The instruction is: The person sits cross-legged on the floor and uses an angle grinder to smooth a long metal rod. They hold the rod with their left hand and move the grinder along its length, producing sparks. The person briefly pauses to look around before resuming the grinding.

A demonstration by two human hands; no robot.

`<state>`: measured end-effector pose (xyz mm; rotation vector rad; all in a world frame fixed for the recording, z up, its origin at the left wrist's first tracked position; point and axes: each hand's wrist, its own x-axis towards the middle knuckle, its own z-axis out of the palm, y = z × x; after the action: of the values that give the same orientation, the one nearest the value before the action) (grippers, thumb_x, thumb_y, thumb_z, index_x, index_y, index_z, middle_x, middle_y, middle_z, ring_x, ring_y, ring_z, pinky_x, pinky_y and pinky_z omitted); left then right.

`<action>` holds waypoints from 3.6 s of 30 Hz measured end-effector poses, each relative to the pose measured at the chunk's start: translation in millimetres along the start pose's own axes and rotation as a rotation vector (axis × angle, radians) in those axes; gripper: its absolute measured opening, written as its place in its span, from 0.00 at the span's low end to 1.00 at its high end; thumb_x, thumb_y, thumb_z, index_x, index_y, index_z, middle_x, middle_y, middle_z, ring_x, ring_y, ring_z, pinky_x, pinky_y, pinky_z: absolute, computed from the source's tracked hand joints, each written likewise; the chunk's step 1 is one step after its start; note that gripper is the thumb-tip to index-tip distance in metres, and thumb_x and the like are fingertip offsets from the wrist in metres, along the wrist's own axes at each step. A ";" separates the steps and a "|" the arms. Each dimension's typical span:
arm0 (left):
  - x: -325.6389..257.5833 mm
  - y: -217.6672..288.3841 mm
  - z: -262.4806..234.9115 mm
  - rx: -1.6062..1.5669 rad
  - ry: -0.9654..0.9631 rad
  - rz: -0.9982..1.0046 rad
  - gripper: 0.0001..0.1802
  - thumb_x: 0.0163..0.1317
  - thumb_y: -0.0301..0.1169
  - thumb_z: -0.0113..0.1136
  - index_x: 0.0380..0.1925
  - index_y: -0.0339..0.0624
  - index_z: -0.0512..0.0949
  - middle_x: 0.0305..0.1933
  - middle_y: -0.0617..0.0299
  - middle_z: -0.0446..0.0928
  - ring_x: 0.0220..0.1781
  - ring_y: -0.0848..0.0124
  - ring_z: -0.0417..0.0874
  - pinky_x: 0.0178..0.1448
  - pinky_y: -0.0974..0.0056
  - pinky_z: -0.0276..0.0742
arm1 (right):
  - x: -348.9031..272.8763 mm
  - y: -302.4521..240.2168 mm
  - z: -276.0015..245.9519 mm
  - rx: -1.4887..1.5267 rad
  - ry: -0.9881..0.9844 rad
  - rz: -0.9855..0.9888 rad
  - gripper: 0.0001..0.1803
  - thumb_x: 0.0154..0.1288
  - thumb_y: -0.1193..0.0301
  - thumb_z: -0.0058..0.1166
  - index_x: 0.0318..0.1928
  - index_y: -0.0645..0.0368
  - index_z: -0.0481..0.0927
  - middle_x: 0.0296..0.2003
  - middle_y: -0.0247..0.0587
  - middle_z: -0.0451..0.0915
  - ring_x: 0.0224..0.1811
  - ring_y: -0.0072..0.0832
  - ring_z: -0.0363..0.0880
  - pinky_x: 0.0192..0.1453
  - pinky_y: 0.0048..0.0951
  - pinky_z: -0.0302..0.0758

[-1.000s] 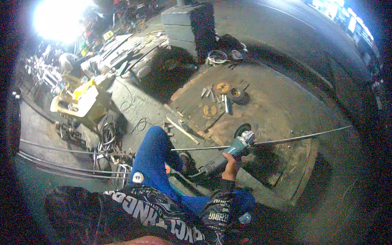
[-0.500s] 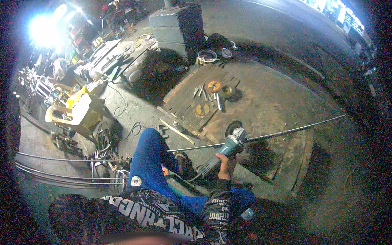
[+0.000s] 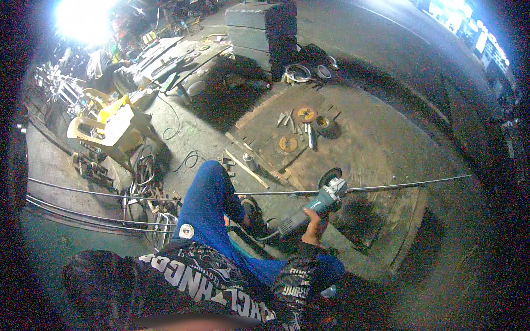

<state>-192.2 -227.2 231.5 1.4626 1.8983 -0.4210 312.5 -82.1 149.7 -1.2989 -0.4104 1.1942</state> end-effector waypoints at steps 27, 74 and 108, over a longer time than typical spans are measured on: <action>118.9 223.7 -20.9 -0.266 0.477 0.770 0.31 0.53 0.39 0.63 0.55 0.37 0.68 0.51 0.44 0.74 0.52 0.50 0.77 0.55 0.54 0.72 | 13.9 -8.3 -23.7 0.078 -0.003 -0.002 0.16 0.52 0.66 0.55 0.38 0.65 0.79 0.33 0.39 0.78 0.33 0.32 0.76 0.43 0.31 0.72; 299.9 219.2 46.8 0.009 0.095 0.950 0.18 0.62 0.40 0.47 0.36 0.36 0.77 0.37 0.41 0.78 0.41 0.45 0.79 0.44 0.48 0.73 | -33.9 97.0 19.7 -0.695 0.104 -0.102 0.19 0.30 0.71 0.67 0.29 0.62 0.77 0.29 0.39 0.80 0.29 0.31 0.77 0.35 0.34 0.73; 283.7 263.1 33.7 0.160 0.075 0.727 0.18 0.67 0.43 0.41 0.41 0.43 0.75 0.40 0.44 0.78 0.46 0.45 0.78 0.48 0.45 0.72 | 67.7 5.2 10.9 -1.350 0.247 0.197 0.40 0.28 0.60 0.71 0.43 0.75 0.76 0.47 0.63 0.77 0.50 0.46 0.78 0.54 0.38 0.75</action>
<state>30.4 35.8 52.2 2.1608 1.2704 -0.1702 328.4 -20.5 123.6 -2.6453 -1.0017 0.8296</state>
